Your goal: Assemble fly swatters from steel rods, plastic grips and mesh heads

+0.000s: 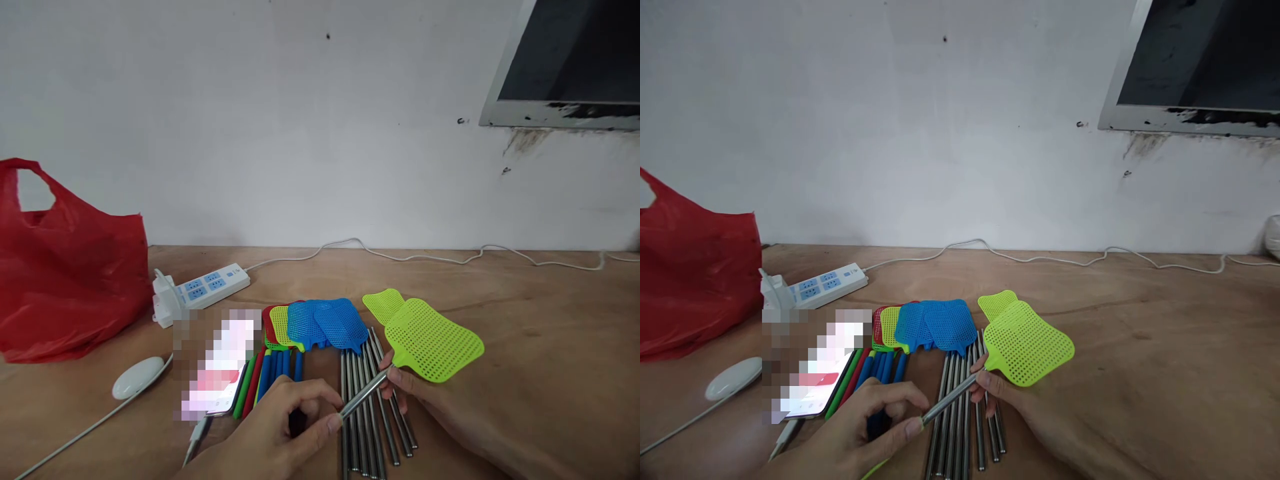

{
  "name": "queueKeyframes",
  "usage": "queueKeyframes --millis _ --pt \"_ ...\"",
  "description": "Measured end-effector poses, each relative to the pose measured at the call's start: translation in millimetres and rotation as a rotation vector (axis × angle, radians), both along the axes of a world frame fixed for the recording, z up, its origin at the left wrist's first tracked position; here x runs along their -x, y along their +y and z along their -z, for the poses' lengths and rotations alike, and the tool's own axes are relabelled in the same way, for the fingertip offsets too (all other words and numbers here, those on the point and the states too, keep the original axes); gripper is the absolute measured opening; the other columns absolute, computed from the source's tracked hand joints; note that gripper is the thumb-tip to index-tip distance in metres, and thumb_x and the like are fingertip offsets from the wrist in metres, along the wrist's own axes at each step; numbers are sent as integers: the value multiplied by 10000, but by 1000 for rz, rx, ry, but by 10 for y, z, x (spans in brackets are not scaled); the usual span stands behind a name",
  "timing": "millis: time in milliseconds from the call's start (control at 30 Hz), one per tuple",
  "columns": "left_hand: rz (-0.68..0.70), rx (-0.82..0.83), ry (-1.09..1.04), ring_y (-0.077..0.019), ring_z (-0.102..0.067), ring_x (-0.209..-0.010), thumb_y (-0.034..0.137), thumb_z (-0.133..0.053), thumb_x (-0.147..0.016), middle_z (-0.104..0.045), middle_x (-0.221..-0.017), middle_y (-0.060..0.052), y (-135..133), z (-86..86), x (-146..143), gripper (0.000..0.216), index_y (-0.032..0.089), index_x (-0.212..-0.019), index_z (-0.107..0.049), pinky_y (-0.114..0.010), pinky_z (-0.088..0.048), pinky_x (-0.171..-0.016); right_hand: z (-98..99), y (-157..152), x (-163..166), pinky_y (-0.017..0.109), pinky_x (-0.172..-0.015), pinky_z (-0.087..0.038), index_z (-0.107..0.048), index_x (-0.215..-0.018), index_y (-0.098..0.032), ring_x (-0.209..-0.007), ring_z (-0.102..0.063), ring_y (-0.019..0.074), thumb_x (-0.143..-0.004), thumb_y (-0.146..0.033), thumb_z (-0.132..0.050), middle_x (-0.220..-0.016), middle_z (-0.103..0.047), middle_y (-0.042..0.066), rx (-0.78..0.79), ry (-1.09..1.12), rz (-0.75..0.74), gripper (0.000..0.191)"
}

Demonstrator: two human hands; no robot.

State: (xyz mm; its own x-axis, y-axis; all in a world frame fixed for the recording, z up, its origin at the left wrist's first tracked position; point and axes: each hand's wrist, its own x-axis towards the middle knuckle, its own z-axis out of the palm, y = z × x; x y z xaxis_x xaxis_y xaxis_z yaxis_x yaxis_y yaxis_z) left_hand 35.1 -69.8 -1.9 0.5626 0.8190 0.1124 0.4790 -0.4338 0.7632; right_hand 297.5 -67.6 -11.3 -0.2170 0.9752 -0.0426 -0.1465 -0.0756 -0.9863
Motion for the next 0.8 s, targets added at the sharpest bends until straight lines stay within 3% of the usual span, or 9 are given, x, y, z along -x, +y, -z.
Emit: queueKeyframes --millis 200,367,533,667,800 --pt "27 36 33 -161 -471 -653 492 -546 -940 -517 -665 27 -35 50 -71 275 273 -980 -709 -210 -400 -545 63 -30 -12 315 -637 -523 -713 -888 -218 -598 -616 155 -797 -470 -757 -711 -676 2 -8 -62 -49 271" --pt "59 -3 -26 -146 -441 -588 477 -524 -942 -454 -597 48 -15 35 -131 274 247 -896 -666 -218 -386 -544 113 -42 14 321 -663 -508 -712 -888 -212 -622 -609 166 -834 -458 -728 -676 -637 -5 -94 -53 13 252" --pt "53 88 -63 -120 -372 -512 499 -530 -923 -385 -555 69 4 10 -132 306 229 -856 -660 -203 -306 -468 169 68 -66 311 -652 -488 -702 -887 -209 -610 -578 151 -845 -442 -728 -687 -617 -11 -133 17 122 239" --pt "-22 111 -73 -136 -405 -571 532 -568 -899 -428 -617 53 -24 35 -97 309 247 -886 -685 -214 -352 -518 131 89 -78 304 -615 -490 -707 -863 -208 -603 -574 151 -809 -469 -755 -680 -617 -6 -115 34 144 271" --pt "-38 177 -52 -147 -421 -617 535 -596 -880 -437 -675 40 -49 -16 -105 309 247 -926 -699 -234 -374 -569 93 -2 -12 316 -622 -518 -729 -861 -201 -617 -604 164 -782 -499 -767 -690 -641 11 -40 -22 62 311"
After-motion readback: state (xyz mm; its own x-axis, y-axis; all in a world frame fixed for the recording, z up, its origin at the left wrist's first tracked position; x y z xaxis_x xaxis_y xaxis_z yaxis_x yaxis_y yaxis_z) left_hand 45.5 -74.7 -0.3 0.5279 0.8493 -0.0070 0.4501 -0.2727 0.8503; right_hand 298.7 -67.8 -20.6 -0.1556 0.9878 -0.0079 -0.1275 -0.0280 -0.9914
